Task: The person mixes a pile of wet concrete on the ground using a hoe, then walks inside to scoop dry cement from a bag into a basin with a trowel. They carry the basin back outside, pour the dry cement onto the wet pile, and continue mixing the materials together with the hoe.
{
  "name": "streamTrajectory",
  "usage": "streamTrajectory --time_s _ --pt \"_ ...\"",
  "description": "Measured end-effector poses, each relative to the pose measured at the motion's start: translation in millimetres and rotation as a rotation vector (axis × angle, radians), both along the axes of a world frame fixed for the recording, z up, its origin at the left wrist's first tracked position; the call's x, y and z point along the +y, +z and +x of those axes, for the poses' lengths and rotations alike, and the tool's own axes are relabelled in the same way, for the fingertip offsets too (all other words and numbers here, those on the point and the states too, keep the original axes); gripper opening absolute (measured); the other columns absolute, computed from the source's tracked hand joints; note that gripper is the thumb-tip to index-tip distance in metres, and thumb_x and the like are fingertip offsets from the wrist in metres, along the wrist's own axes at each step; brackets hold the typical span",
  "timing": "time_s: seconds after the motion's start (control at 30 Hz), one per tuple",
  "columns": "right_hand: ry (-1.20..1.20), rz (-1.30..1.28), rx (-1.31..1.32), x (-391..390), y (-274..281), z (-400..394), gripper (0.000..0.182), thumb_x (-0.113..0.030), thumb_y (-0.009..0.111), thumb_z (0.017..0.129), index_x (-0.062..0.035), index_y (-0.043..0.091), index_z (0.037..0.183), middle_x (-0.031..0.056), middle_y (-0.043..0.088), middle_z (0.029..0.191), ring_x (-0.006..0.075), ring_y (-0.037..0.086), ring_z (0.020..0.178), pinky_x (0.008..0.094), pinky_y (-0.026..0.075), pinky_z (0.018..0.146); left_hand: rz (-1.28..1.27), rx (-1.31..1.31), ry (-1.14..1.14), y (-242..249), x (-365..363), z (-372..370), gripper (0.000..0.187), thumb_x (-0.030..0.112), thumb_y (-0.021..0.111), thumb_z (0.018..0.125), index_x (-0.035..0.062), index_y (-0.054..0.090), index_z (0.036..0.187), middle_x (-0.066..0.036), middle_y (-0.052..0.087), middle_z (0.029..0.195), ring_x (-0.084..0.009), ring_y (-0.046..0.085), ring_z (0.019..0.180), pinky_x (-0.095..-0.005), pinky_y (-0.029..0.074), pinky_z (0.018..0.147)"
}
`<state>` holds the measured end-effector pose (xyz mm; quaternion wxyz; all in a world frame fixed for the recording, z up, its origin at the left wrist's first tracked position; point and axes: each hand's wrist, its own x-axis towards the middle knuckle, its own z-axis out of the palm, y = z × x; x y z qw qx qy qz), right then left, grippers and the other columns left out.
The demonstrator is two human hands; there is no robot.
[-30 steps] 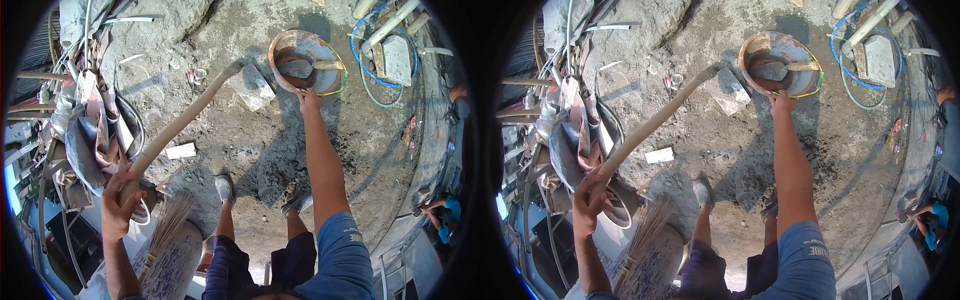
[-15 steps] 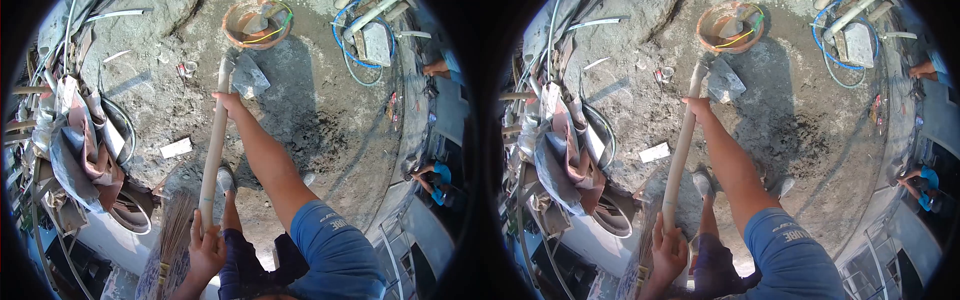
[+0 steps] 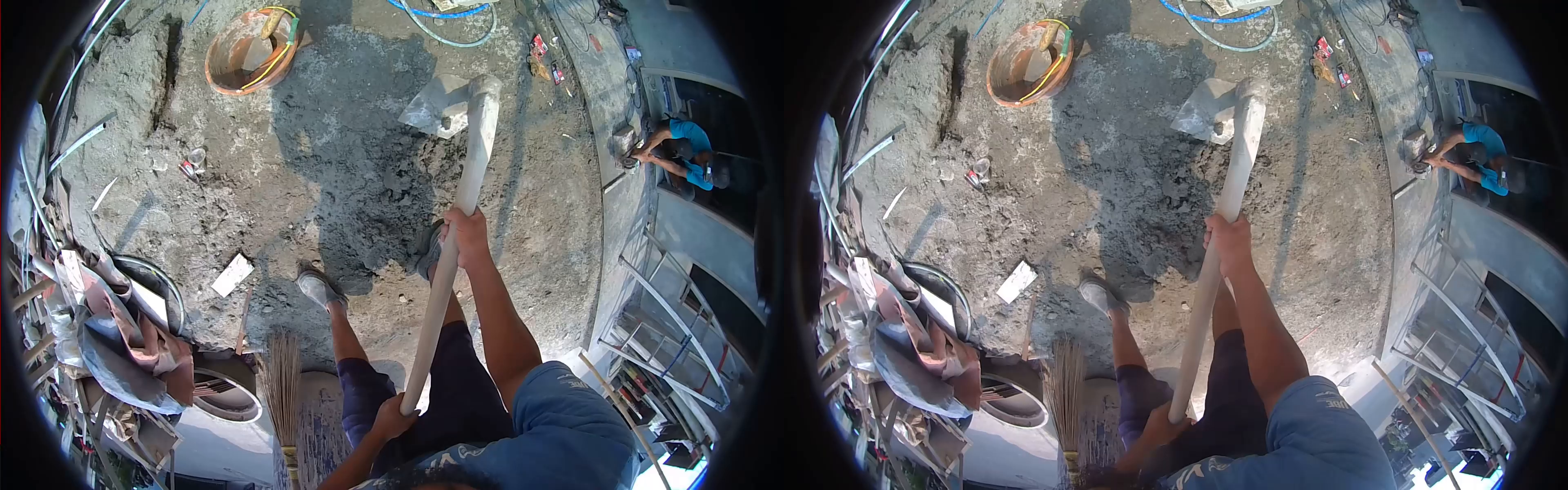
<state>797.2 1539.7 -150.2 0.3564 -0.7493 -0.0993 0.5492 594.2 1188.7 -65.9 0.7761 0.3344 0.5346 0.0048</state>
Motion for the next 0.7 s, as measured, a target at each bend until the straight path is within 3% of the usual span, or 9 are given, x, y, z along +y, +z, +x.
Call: streamTrajectory --time_s 0.03,0.1,0.23,0.33,0.43,0.5,0.57,0.63,0.7 --pt "0.017 0.065 -0.044 16.6 9.3 36.0 0.016 -0.008 0.062 0.077 -0.0025 0.049 0.084 0.0047 0.050 0.063 0.0138 0.051 0.050 0.0300 0.043 0.044 -0.129 -0.144 0.043 -18.5 18.6 15.6 0.043 0.025 0.075 0.073 0.0021 0.060 0.107 -0.020 0.066 0.083 -0.0351 0.066 0.081 -0.0430 0.051 0.075" --pt "-0.070 0.135 -0.214 59.5 31.0 84.5 0.014 -0.008 0.060 0.077 -0.0006 0.050 0.083 0.0062 0.050 0.062 0.0150 0.050 0.047 0.0301 0.043 0.041 0.105 -0.185 -0.064 -34.9 99.9 42.9 0.042 0.027 0.072 0.076 0.0013 0.060 0.106 -0.017 0.067 0.080 -0.0307 0.067 0.069 -0.0386 0.052 0.067" --pt "-0.071 0.139 -0.252 85.1 -7.2 132.2 0.012 -0.014 0.057 0.082 -0.0049 0.051 0.075 0.0023 0.050 0.060 0.0132 0.049 0.048 0.0286 0.042 0.044 0.102 0.031 -0.187 -54.7 169.5 58.6 0.040 0.024 0.069 0.076 0.0030 0.060 0.110 -0.019 0.067 0.081 -0.0302 0.068 0.075 -0.0380 0.052 0.070" --pt "0.006 -0.260 -0.121 -35.5 -126.6 70.7 0.014 -0.012 0.059 0.081 -0.0031 0.051 0.075 0.0039 0.051 0.059 0.0142 0.047 0.043 0.0307 0.041 0.043 -0.152 0.159 -0.038 -25.6 37.1 31.4 0.041 0.020 0.069 0.075 -0.0041 0.060 0.107 -0.021 0.068 0.088 -0.0278 0.068 0.082 -0.0364 0.052 0.074" --pt "0.022 -0.355 -0.050 -149.4 -180.8 -3.2 0.015 -0.011 0.061 0.081 0.0000 0.051 0.079 0.0039 0.049 0.061 0.0140 0.048 0.045 0.0307 0.041 0.043 -0.502 0.260 -0.044 11.8 2.4 -2.2 0.042 0.021 0.069 0.076 -0.0045 0.060 0.108 -0.017 0.068 0.086 -0.0245 0.068 0.078 -0.0366 0.052 0.074" --pt "-0.056 -0.352 -0.012 -151.2 -143.7 -13.0 0.015 -0.011 0.061 0.081 -0.0003 0.050 0.080 0.0042 0.049 0.062 0.0140 0.048 0.046 0.0305 0.042 0.043 -0.500 0.313 -0.098 16.3 -8.6 -25.4 0.042 0.020 0.068 0.076 -0.0045 0.060 0.109 -0.016 0.068 0.084 -0.0253 0.068 0.077 -0.0372 0.052 0.073" --pt "-0.150 -0.255 0.005 -112.2 -107.1 4.5 0.014 -0.010 0.061 0.080 -0.0009 0.050 0.082 0.0046 0.049 0.063 0.0139 0.049 0.048 0.0305 0.042 0.044 -0.063 0.279 -0.155 3.9 -12.1 -33.5 0.042 0.019 0.066 0.076 -0.0038 0.060 0.110 -0.017 0.068 0.081 -0.0291 0.068 0.074 -0.0388 0.052 0.071" --pt "-0.197 -0.107 -0.080 -65.0 -74.3 47.3 0.014 -0.009 0.061 0.080 -0.0020 0.049 0.083 0.0050 0.049 0.063 0.0140 0.049 0.048 0.0308 0.043 0.044 -0.115 0.215 -0.242 -24.9 38.8 -11.8 0.045 0.018 0.066 0.072 -0.0015 0.059 0.112 -0.022 0.066 0.081 -0.0329 0.068 0.077 -0.0389 0.052 0.073" --pt "-0.102 -0.048 -0.173 7.8 -41.8 100.7 0.012 -0.011 0.057 0.080 -0.0029 0.051 0.073 0.0058 0.051 0.060 0.0147 0.049 0.047 0.0316 0.043 0.043 0.114 0.065 -0.155 -65.5 91.6 22.4 0.042 0.018 0.066 0.072 -0.0014 0.060 0.108 -0.021 0.066 0.079 -0.0315 0.068 0.074 -0.0378 0.052 0.070"
